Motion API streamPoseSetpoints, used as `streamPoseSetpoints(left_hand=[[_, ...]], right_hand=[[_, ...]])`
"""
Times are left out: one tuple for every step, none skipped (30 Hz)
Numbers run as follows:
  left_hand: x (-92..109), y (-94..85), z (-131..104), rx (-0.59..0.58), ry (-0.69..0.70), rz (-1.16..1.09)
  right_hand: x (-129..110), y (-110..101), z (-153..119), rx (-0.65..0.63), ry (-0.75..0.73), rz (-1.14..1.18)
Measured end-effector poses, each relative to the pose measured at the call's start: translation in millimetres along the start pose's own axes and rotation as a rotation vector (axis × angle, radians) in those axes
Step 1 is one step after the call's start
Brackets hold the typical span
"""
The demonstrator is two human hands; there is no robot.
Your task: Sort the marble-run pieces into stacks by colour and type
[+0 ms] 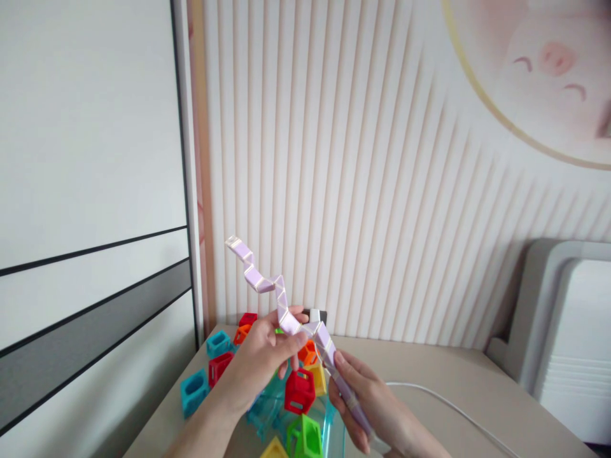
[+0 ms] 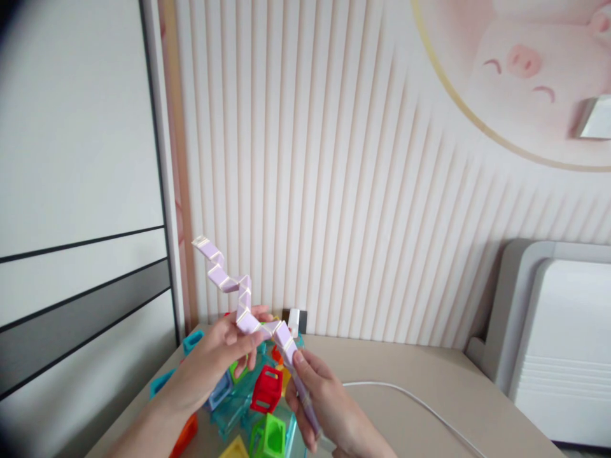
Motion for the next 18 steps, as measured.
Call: streamPoseSetpoints(left_hand=[[2.5, -6.5, 0.6, 0.023, 0.009, -0.05], [4.6, -13.2, 1.3, 0.053, 0.022, -0.103], [6.1, -19.2, 2.1, 0.084, 0.035, -0.148], [6.7, -24.1, 2.9, 0.115, 0.044, -0.179], [6.5, -27.8, 3.6, 0.143, 0.049, -0.194], [6.1, -30.2, 4.3, 0.165, 0.054, -0.192], [5.6, -31.3, 4.7, 0.18, 0.058, -0.18], [5.1, -31.6, 4.9, 0.189, 0.062, -0.165], [4.8, -30.6, 4.8, 0.186, 0.065, -0.149], [4.6, -28.2, 4.7, 0.167, 0.064, -0.132], [4.5, -24.2, 4.3, 0.133, 0.059, -0.112], [4.1, -18.7, 3.7, 0.083, 0.048, -0.089], [3.6, -12.4, 2.8, 0.026, 0.034, -0.066], [3.2, -6.2, 1.5, -0.026, 0.022, -0.046], [2.9, -0.2, 0.1, -0.072, 0.013, -0.03], [2.6, 5.4, -1.4, -0.112, 0.009, -0.018], [2.3, 10.6, -2.7, -0.146, 0.007, -0.011], [2.0, 15.5, -4.0, -0.177, 0.01, -0.005]], right_hand=[[-4.4, -4.3, 1.0, 0.019, -0.032, -0.027], [-9.7, -7.7, 1.6, 0.032, -0.072, -0.057], [-15.4, -10.3, 1.4, 0.039, -0.112, -0.087], [-20.6, -11.6, 0.3, 0.037, -0.142, -0.117], [-24.7, -11.7, -1.4, 0.022, -0.155, -0.146], [-28.3, -11.2, -4.0, 0.0, -0.155, -0.169], [-32.0, -10.9, -7.3, -0.021, -0.152, -0.188], [-36.3, -11.0, -11.1, -0.044, -0.151, -0.207], [-40.8, -11.3, -15.1, -0.071, -0.153, -0.226], [-45.9, -12.0, -19.0, -0.098, -0.166, -0.246], [-50.2, -12.3, -22.4, -0.134, -0.178, -0.263], [-53.0, -13.0, -25.1, -0.167, -0.184, -0.267], [-54.0, -13.7, -26.9, -0.198, -0.179, -0.247], [-53.4, -13.9, -27.9, -0.226, -0.165, -0.214], [-51.6, -12.9, -28.3, -0.253, -0.146, -0.178], [-48.7, -10.3, -28.6, -0.282, -0.122, -0.149], [-45.1, -6.5, -28.7, -0.308, -0.097, -0.14], [-41.6, -2.1, -28.9, -0.328, -0.079, -0.146]])
Point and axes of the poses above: each hand's wrist, its own z-axis towards the middle knuckle, its own y-axis out of the palm, x = y × z, the point moved 9 cm from there along z, towards the middle knuckle, and after that the axes turned 11 degrees about z, right-handed, at the moved point
